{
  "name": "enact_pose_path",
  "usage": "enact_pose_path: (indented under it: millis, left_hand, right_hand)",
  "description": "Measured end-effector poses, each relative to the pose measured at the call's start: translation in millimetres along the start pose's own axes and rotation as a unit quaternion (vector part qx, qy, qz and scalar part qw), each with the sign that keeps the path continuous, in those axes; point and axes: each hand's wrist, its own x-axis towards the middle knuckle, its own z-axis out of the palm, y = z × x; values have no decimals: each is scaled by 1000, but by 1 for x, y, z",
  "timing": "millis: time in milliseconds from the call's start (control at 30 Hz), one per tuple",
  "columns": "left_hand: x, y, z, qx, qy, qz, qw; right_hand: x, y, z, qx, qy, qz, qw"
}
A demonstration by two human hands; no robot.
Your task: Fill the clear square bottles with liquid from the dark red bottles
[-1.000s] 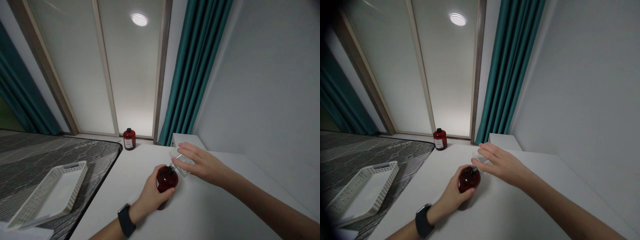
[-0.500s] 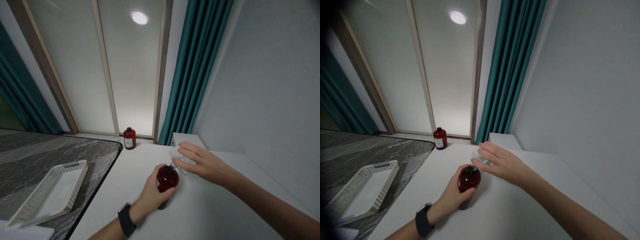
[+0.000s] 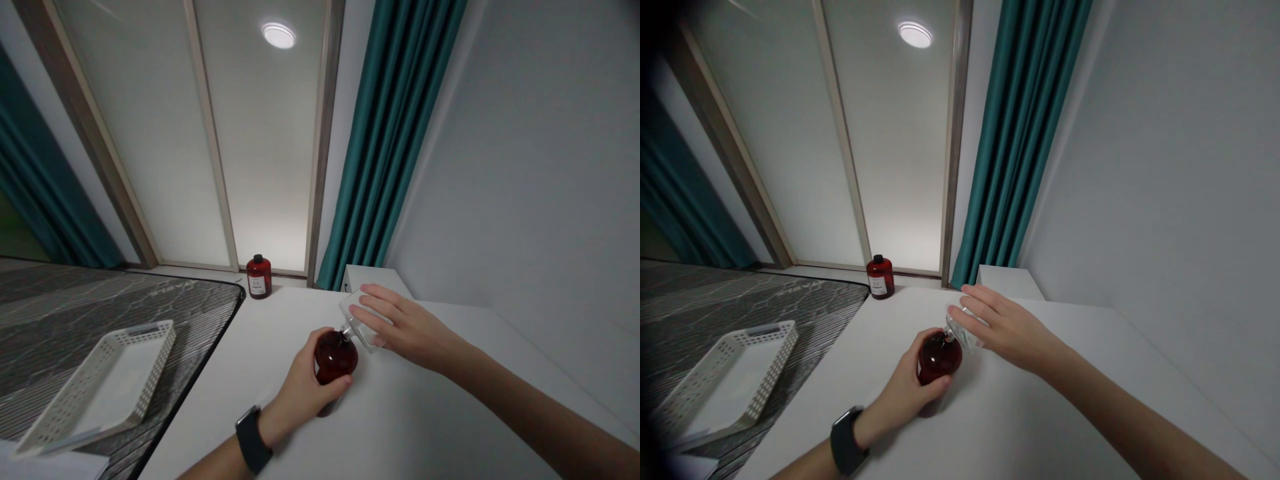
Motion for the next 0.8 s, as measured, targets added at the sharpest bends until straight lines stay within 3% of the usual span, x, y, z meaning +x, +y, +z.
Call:
enact_pose_path:
  millis: [333,533,667,800]
  left_hand:
    - [3,-2,0,22,-2,-3,1000]
    - [4,-4,-2,21,-3,2,1000]
    - [4,-4,-3,22,-2,-7,1000]
    - [5,-1,-5,34,0,-18,999]
  right_hand:
    - [-10,-7,7,87,-26,89,992]
    - [-24,-13,17,133,17,178,975]
    - [-37,-25,32,194,70,301,931]
    - [-52,-45,63,297,130,418,849]
